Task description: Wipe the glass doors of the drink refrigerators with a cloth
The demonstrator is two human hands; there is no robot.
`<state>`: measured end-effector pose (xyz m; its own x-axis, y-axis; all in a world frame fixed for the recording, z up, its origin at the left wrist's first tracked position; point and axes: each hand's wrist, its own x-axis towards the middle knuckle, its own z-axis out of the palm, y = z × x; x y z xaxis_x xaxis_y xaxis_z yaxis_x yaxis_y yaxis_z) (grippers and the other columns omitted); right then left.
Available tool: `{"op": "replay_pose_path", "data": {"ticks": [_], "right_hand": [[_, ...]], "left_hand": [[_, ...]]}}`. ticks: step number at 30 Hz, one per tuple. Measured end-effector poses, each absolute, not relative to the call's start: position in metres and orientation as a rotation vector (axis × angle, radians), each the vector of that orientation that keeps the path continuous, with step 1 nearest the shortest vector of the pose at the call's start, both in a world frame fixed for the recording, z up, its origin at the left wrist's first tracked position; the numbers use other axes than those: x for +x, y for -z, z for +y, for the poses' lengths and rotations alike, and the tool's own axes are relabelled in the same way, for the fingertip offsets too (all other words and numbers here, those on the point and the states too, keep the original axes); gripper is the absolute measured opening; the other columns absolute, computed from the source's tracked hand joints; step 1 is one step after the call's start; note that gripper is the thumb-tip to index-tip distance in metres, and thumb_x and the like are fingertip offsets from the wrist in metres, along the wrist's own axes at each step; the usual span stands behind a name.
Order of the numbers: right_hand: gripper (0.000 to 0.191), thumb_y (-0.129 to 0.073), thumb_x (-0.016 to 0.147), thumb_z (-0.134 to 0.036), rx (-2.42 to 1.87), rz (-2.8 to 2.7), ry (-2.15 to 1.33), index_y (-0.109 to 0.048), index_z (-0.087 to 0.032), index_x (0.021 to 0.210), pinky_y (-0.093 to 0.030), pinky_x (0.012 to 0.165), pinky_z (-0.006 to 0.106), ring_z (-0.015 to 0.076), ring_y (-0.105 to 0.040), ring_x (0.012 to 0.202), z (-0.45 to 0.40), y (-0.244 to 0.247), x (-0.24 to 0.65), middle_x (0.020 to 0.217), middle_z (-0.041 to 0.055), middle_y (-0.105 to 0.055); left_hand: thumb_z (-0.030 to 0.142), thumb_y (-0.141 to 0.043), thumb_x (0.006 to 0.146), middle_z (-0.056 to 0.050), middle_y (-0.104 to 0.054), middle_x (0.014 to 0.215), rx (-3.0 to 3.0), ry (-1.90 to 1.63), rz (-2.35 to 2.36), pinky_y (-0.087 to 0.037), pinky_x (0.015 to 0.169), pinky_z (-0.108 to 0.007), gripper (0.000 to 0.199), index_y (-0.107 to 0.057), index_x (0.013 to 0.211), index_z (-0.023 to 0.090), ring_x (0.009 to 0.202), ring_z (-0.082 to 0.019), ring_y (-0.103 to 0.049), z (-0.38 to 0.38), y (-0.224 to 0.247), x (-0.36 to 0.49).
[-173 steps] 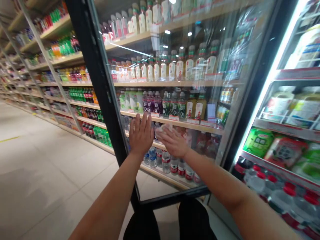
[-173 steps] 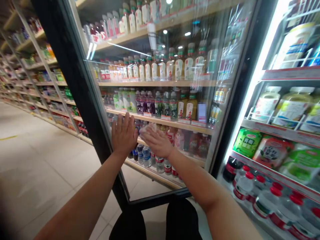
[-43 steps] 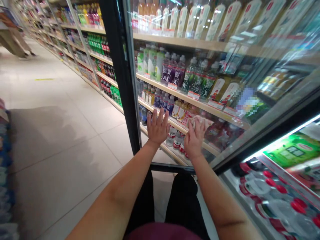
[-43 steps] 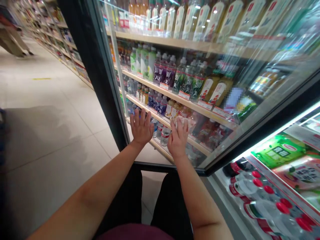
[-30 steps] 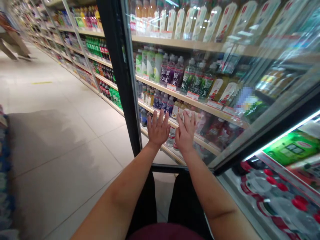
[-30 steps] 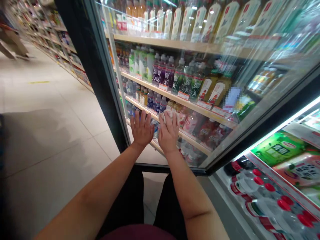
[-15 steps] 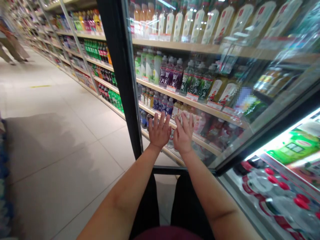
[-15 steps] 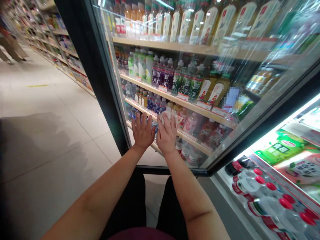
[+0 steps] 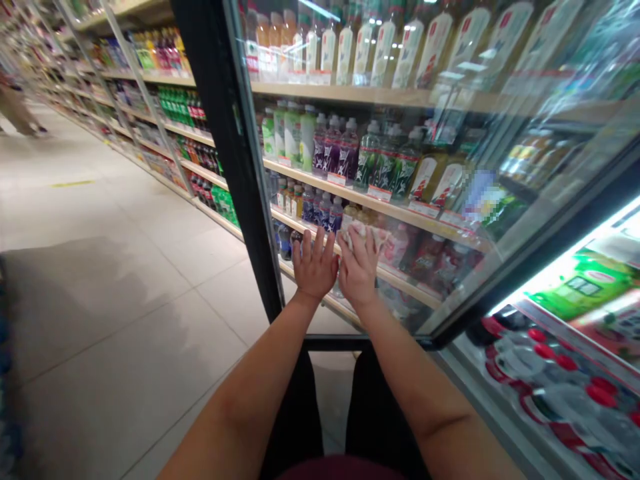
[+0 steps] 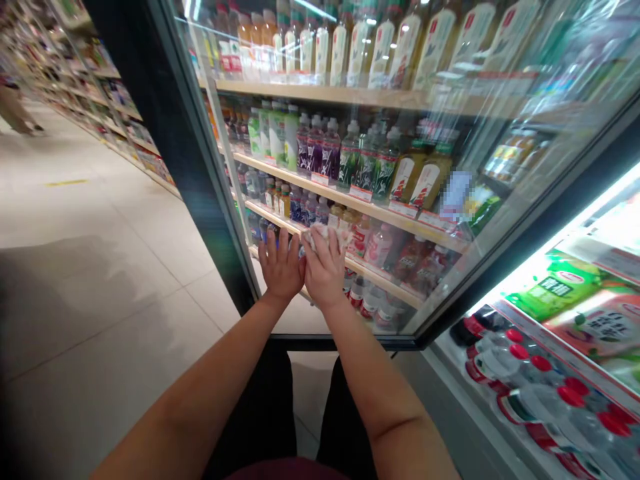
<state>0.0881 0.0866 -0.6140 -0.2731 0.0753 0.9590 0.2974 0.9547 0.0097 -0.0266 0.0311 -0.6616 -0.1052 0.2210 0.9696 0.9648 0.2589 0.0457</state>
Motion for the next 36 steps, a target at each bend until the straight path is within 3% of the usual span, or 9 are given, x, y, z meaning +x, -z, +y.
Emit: {"op": "replay_pose_path", "data": {"ticks": [4,8,11,15,18,23,29,32,36], "right_hand": [[0.048,-0.035,0.101,-0.014,-0.278,-1.792,0.262,-0.058,-0.025,0.142,-0.027,0.126,0.055,0.0222,-0.019,0.157,0.1,0.596,0.098,0.149,0.0075,-0.055],[0.053,-0.031,0.1,-0.014,-0.363,-1.668,0.251,-0.052,-0.025,0.148,-0.021,0.126,0.062,0.0254,-0.02,0.157,0.12,0.566,0.11,0.155,0.0072,-0.047],[0.054,-0.033,0.099,-0.014,-0.412,-1.719,0.216,-0.051,-0.024,0.149,-0.021,0.126,0.064,0.028,-0.018,0.157,0.116,0.601,0.118,0.155,0.0092,-0.047],[0.05,-0.04,0.098,-0.013,-0.433,-1.809,0.275,-0.056,-0.021,0.145,-0.031,0.122,0.061,0.0292,-0.022,0.156,0.103,0.664,0.125,0.147,0.0143,-0.056],[0.05,-0.042,0.097,-0.012,-0.444,-1.785,0.33,-0.058,-0.023,0.143,-0.03,0.122,0.06,0.0288,-0.027,0.154,0.111,0.657,0.131,0.145,0.0128,-0.059],[0.054,-0.041,0.098,-0.013,-0.446,-1.685,0.318,-0.051,-0.024,0.15,-0.029,0.123,0.06,0.0279,-0.025,0.155,0.132,0.626,0.14,0.154,0.0113,-0.049],[0.057,-0.043,0.097,-0.009,-0.467,-1.78,0.307,-0.048,-0.021,0.152,-0.033,0.121,0.059,0.0297,-0.021,0.156,0.117,0.681,0.146,0.15,0.0152,-0.053],[0.054,-0.043,0.097,-0.011,-0.498,-1.753,0.327,-0.052,-0.024,0.149,-0.032,0.121,0.061,0.0299,-0.026,0.155,0.125,0.667,0.153,0.148,0.0131,-0.055],[0.056,-0.04,0.098,-0.013,-0.545,-1.658,0.289,-0.045,-0.024,0.153,-0.029,0.121,0.064,0.0314,-0.027,0.154,0.144,0.632,0.164,0.157,0.0129,-0.045]], "left_hand": [[0.043,-0.036,0.106,-0.016,-0.054,0.148,-1.143,0.936,-1.542,-0.009,0.128,-0.049,0.05,-0.06,0.141,0.017,0.156,-0.023,-0.013,0.03,0.66,-0.027],[0.038,-0.042,0.104,-0.016,-0.051,0.15,-1.149,0.929,-1.502,-0.009,0.128,-0.049,0.048,-0.058,0.143,0.016,0.156,-0.024,-0.011,0.029,0.659,-0.026],[0.039,-0.043,0.104,-0.016,-0.051,0.151,-1.163,0.944,-1.526,-0.008,0.128,-0.05,0.048,-0.059,0.142,0.016,0.156,-0.025,-0.012,0.029,0.66,-0.026],[0.041,-0.044,0.103,-0.017,-0.05,0.151,-1.201,0.989,-1.572,-0.007,0.128,-0.052,0.049,-0.059,0.142,0.015,0.156,-0.026,-0.013,0.029,0.662,-0.028],[0.041,-0.045,0.103,-0.017,-0.048,0.152,-1.231,1.025,-1.594,-0.005,0.128,-0.054,0.049,-0.058,0.142,0.015,0.156,-0.028,-0.014,0.029,0.662,-0.029],[0.041,-0.043,0.103,-0.018,-0.048,0.152,-1.211,0.988,-1.639,-0.007,0.127,-0.058,0.05,-0.06,0.141,0.013,0.155,-0.031,-0.015,0.029,0.661,-0.028],[0.039,-0.046,0.102,-0.019,-0.05,0.151,-1.228,0.979,-1.618,-0.007,0.126,-0.058,0.049,-0.058,0.142,0.013,0.156,-0.031,-0.016,0.027,0.662,-0.03],[0.034,-0.047,0.102,-0.02,-0.051,0.15,-1.219,0.991,-1.553,-0.011,0.126,-0.056,0.048,-0.056,0.143,0.012,0.156,-0.03,-0.015,0.026,0.658,-0.025],[0.024,-0.046,0.102,-0.021,-0.046,0.153,-1.242,1.25,-1.531,-0.017,0.125,-0.059,0.038,-0.058,0.135,0.012,0.155,-0.032,-0.019,0.011,0.632,0.008]]}}
